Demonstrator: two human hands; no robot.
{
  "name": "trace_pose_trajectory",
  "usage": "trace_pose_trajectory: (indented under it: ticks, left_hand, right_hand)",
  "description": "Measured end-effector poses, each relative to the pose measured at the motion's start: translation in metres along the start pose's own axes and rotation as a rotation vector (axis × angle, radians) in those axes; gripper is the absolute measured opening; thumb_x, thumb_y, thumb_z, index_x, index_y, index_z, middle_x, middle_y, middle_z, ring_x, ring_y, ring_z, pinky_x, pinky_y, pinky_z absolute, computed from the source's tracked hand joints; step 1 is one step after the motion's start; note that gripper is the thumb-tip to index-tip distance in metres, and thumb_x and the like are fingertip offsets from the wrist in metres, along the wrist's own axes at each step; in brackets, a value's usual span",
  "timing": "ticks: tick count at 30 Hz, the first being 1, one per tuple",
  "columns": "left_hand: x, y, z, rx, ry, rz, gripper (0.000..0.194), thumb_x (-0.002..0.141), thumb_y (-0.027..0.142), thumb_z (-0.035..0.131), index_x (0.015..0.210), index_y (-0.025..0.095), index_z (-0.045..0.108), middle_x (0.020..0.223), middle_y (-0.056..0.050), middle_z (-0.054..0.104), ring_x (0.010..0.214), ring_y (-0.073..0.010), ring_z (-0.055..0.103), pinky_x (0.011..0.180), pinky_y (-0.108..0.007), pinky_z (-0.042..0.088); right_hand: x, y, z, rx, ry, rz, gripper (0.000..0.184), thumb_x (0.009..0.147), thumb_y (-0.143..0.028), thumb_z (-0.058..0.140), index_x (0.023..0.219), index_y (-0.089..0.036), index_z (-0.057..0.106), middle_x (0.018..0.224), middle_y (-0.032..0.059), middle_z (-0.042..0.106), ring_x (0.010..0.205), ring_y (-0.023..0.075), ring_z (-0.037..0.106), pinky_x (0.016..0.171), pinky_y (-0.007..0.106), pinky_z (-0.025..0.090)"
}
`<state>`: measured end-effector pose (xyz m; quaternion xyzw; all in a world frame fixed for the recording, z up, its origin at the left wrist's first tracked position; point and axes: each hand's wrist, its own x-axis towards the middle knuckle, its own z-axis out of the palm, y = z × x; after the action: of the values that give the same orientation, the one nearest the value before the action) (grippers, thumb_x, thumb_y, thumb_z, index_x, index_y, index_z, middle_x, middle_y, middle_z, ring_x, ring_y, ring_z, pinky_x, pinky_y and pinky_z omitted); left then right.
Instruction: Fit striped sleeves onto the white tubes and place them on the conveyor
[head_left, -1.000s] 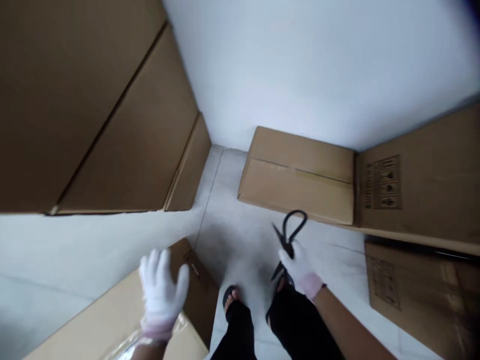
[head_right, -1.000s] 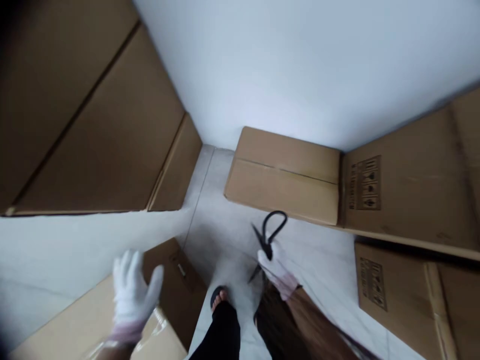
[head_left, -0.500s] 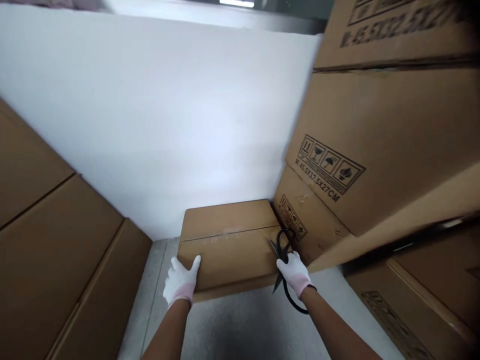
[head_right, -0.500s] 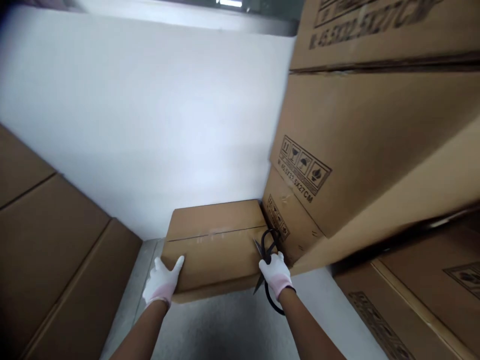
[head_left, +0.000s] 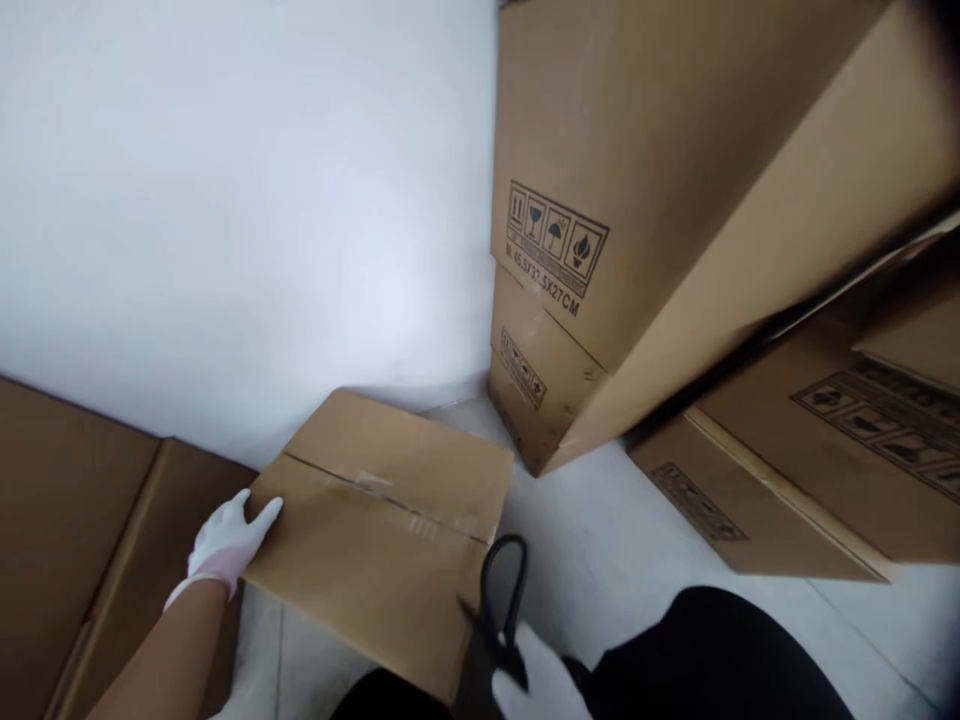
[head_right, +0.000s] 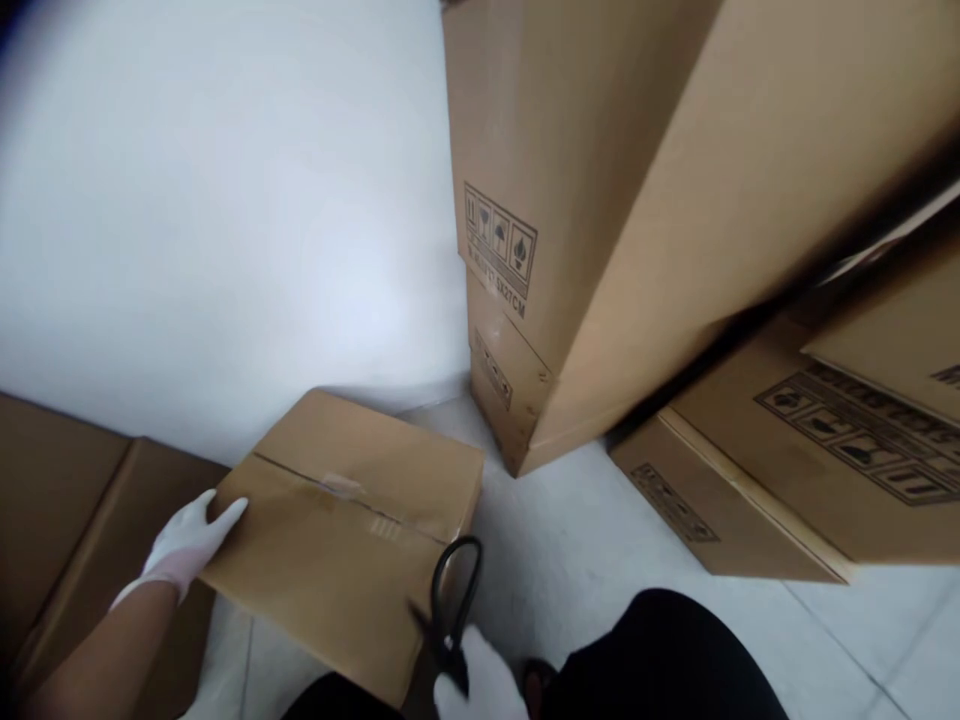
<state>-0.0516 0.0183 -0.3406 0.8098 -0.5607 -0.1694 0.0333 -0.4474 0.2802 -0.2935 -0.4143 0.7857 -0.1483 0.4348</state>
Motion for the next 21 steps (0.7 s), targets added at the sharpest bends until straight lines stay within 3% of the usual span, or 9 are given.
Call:
trace_pose_trajectory:
  ticks: [2,6,9,14,21]
  left_hand:
    - [0.001,0.005,0.002,0.017,-0.005,-0.007,0.091,0.081,0.072,0.037,0.145,0.006,0.038,0.143,-0.024,0.046,0.134,-0.0386,0.041,0.109,-0.047,0.035]
    - [-0.002,0.014,0.004,0.04,-0.008,-0.054,0.1,0.076,0.082,0.035,0.145,0.009,0.038,0.141,-0.025,0.047,0.131,-0.0426,0.044,0.106,-0.051,0.037]
    - [-0.004,0.016,0.007,0.052,0.017,-0.057,0.099,0.078,0.08,0.032,0.146,0.008,0.035,0.144,-0.027,0.043,0.136,-0.0411,0.039,0.109,-0.05,0.033]
    - [-0.003,0.014,0.01,0.05,0.04,-0.049,0.099,0.077,0.08,0.034,0.144,0.008,0.038,0.141,-0.028,0.045,0.133,-0.0424,0.041,0.107,-0.052,0.034]
    - [-0.002,0.009,0.012,0.032,0.057,0.004,0.101,0.076,0.079,0.035,0.143,0.004,0.039,0.138,-0.032,0.047,0.131,-0.0467,0.043,0.1,-0.052,0.037]
  right_hand:
    - [0.011,0.001,-0.018,0.035,0.044,0.057,0.019,0.085,-0.03,0.054,0.099,-0.023,0.065,0.095,0.0044,0.07,0.097,0.0202,0.066,0.085,0.028,0.047]
    - [0.036,0.003,-0.038,0.054,0.096,0.113,0.022,0.094,-0.034,0.048,0.095,-0.017,0.061,0.092,0.0052,0.067,0.088,0.0174,0.064,0.082,0.03,0.047]
    - [0.042,0.002,-0.035,0.056,0.097,0.107,0.022,0.096,-0.035,0.051,0.091,-0.015,0.06,0.092,0.0039,0.064,0.084,0.0148,0.06,0.082,0.033,0.047]
    - [0.047,-0.007,-0.029,0.041,0.095,0.119,0.018,0.094,-0.022,0.041,0.08,-0.018,0.051,0.082,0.0029,0.062,0.076,0.0141,0.058,0.072,0.026,0.043]
    - [0.047,-0.004,-0.024,0.019,0.153,0.144,0.017,0.093,-0.026,0.036,0.082,-0.021,0.048,0.094,0.0072,0.065,0.087,0.0163,0.06,0.076,0.022,0.041]
